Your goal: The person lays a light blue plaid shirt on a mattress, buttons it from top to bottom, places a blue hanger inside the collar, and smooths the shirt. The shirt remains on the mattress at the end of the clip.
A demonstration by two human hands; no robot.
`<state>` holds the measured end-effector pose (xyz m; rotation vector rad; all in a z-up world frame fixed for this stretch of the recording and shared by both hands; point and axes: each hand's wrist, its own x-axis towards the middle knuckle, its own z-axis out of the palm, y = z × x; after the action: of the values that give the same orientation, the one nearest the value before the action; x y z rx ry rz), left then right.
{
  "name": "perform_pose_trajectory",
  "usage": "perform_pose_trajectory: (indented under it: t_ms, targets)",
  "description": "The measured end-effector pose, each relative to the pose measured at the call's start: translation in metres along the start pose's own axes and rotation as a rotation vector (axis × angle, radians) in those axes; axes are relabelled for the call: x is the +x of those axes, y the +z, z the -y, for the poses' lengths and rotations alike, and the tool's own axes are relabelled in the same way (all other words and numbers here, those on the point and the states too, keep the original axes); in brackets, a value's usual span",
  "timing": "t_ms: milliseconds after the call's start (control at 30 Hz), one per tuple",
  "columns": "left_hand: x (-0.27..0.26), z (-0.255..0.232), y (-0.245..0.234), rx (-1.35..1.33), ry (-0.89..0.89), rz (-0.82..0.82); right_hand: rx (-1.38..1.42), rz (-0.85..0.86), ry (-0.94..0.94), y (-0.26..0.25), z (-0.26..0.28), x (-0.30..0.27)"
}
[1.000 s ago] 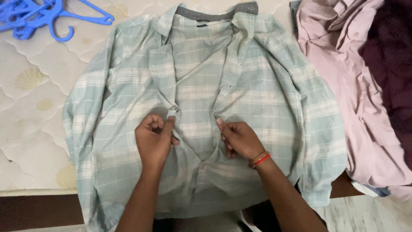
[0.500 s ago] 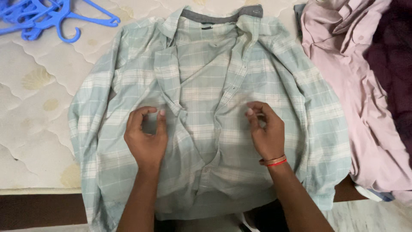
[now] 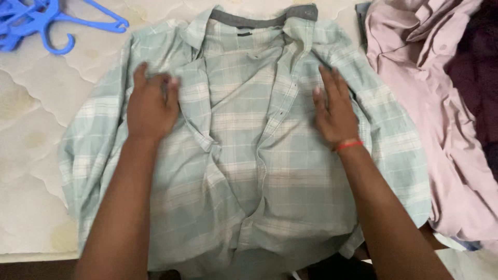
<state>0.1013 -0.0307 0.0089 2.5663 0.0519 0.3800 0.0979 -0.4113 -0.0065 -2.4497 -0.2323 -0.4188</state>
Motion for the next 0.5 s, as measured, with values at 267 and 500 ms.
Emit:
perform_pose_trajectory:
  t_ms: [267, 500]
  targets:
    - [0.114, 0.051, 0.031, 0.216, -0.246, 0.136, -0.252, 0.022, 0.243, 0.034, -0.028, 0.102]
    - [0.155, 0.053, 0.039, 0.110, -0.360, 0.190, -0.411, -0.077, -0.098, 0.051, -0.107, 0.161]
